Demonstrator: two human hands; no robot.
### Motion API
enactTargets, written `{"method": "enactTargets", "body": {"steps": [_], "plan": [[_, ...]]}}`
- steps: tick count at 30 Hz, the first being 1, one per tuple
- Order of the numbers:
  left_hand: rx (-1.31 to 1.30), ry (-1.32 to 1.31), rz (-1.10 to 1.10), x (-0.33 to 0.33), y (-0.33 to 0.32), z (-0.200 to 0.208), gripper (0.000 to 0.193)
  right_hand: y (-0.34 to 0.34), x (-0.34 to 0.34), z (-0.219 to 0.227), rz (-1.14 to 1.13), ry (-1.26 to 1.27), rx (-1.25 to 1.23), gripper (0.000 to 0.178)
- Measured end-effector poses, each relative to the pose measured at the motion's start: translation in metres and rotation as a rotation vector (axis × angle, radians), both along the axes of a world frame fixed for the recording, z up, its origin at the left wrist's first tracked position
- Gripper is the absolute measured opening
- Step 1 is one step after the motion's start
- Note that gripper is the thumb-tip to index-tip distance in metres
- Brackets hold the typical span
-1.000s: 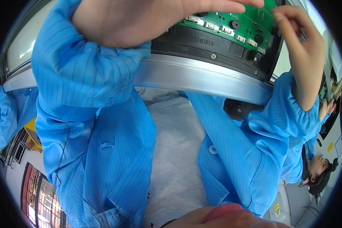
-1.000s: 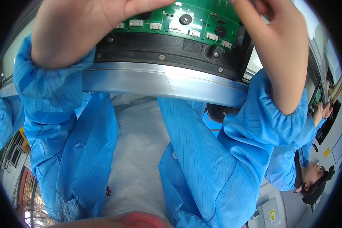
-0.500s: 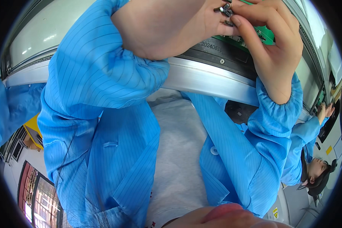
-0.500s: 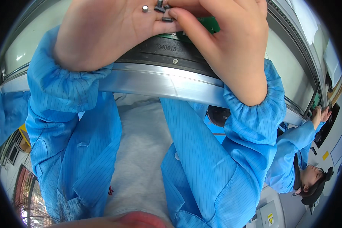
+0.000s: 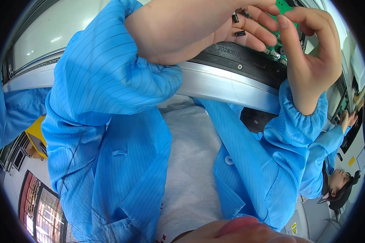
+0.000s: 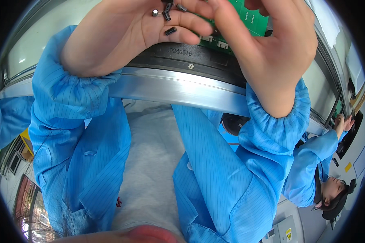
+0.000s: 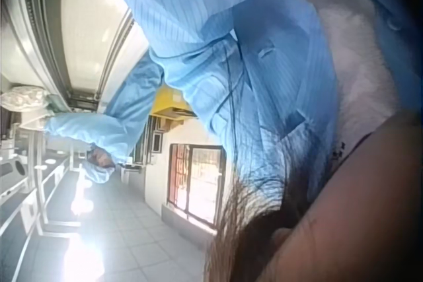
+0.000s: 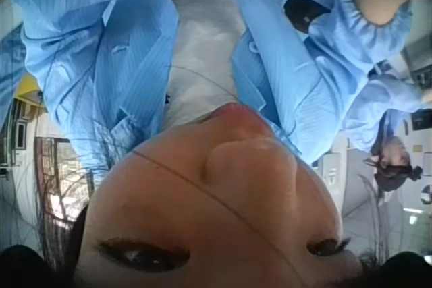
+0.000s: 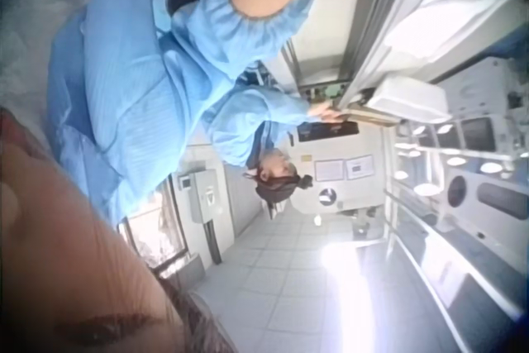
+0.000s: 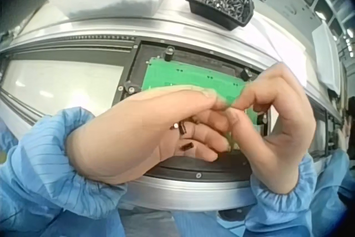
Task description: Manually placing electronic components onto printed circuit boards on an assembly line.
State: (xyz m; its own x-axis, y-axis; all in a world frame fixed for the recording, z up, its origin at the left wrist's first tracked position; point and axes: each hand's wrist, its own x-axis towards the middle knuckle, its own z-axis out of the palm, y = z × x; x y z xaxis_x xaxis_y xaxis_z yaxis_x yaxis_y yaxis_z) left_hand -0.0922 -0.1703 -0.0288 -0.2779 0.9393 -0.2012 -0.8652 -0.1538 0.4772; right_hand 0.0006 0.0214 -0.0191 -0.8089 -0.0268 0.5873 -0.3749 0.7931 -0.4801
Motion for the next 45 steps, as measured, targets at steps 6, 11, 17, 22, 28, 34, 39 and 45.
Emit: {"method": "enactTargets", "body": {"steps": [6, 11, 17, 22, 28, 34, 39, 45], "plan": [[-0.045, 0.159, 0.219, 0.027, 0.0, 0.012, 0.062, 0.007, -0.02, -0.046, 0.122, 0.061, -0.122, 0.017], [0.064, -0.039, 0.11, 0.01, 0.0, -0.011, 0.072, -0.045, -0.036, -0.067, 0.373, 0.314, -0.911, 0.019], [0.175, -0.025, 0.075, 0.011, -0.002, -0.009, 0.075, -0.011, -0.007, -0.002, 0.09, -0.115, 0.27, 0.019], [-0.099, 0.286, 0.131, 0.026, 0.003, 0.009, 0.076, -0.014, -0.007, -0.005, 0.076, -0.21, 0.239, 0.018], [-0.109, 0.165, 0.058, 0.015, 0.002, 0.006, 0.075, -0.012, -0.013, -0.022, 0.184, -0.149, 0.134, 0.018], [-0.171, 0.104, -0.057, -0.004, -0.004, 0.002, 0.042, -0.012, -0.009, -0.001, -0.066, 0.191, 0.121, 0.018], [-0.291, 0.454, 0.113, 0.014, -0.005, 0.003, 0.029, 0.009, -0.019, 0.01, 0.175, 0.474, 0.859, 0.016], [-0.426, 0.527, 0.218, 0.018, 0.004, 0.011, 0.017, 0.013, -0.006, -0.002, 0.144, 0.136, 0.231, 0.021]]}}
